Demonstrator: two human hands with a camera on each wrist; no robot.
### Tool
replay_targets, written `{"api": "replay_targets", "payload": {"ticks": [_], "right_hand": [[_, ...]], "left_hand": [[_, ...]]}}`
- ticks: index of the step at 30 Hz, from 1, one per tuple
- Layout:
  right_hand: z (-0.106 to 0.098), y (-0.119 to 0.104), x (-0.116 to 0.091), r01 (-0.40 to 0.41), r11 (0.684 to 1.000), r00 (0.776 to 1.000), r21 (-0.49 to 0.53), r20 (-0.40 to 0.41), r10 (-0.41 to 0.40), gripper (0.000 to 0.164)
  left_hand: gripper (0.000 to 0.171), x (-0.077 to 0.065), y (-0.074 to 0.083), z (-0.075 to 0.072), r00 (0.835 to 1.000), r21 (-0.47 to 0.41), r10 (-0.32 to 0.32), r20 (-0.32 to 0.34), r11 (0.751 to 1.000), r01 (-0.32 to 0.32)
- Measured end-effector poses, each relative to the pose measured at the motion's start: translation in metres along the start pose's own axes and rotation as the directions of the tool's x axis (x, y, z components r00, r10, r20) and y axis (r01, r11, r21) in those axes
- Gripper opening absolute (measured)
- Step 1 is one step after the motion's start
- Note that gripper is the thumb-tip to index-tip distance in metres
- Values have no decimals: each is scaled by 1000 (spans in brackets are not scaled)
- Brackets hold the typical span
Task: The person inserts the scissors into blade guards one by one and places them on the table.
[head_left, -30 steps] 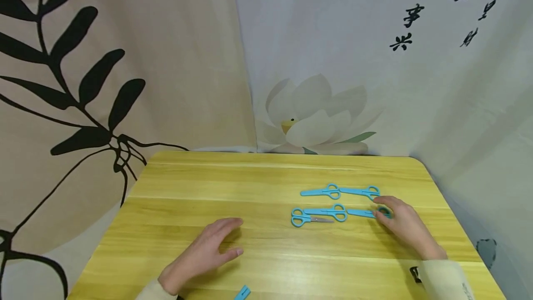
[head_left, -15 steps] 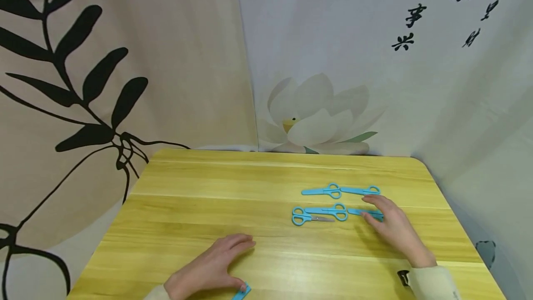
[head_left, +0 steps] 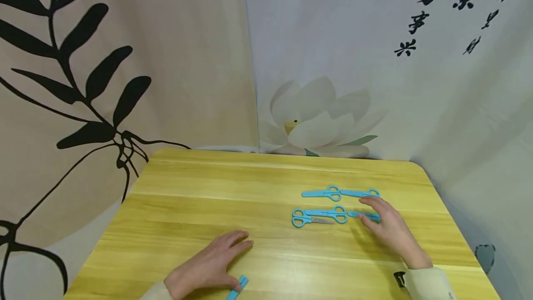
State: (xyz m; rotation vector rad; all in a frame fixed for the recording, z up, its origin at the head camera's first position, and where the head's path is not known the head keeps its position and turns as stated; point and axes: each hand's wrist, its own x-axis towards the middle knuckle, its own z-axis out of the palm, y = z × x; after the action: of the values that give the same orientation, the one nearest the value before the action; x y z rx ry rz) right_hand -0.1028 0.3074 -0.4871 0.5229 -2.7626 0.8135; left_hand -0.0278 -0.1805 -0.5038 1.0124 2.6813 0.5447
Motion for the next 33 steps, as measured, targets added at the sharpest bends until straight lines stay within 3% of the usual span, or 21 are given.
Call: {"api": "replay_targets", "payload": {"ticks": [4, 11, 16, 23, 28, 33], "right_hand": [[3, 1, -2, -12, 1000, 1000, 12, 23, 12, 41], [6, -1, -3, -45, 998, 997, 42, 59, 43, 44], [8, -5, -4, -50, 997, 997, 63, 67, 45, 48], [11, -11, -4, -25, 997, 998, 68, 58, 21, 48], [25, -19, -4, 57, 997, 997, 59, 57, -60, 46], [42, -33, -5, 108, 993, 989, 53, 97, -113, 47]], "left_hand": [[100, 6, -7, -6, 999, -10, -38, -11, 999, 38], [97, 27, -23, -15, 998, -15, -45, -42, 999, 44], [87, 40, -26, -22, 994, -64, -107, -36, 992, 105], [90, 39, -11, -19, 989, -75, -150, 17, 986, 151], [80, 37, -7, -16, 988, -71, -152, 18, 986, 153], [64, 37, -11, -17, 993, -130, -115, 28, 984, 118]]}}
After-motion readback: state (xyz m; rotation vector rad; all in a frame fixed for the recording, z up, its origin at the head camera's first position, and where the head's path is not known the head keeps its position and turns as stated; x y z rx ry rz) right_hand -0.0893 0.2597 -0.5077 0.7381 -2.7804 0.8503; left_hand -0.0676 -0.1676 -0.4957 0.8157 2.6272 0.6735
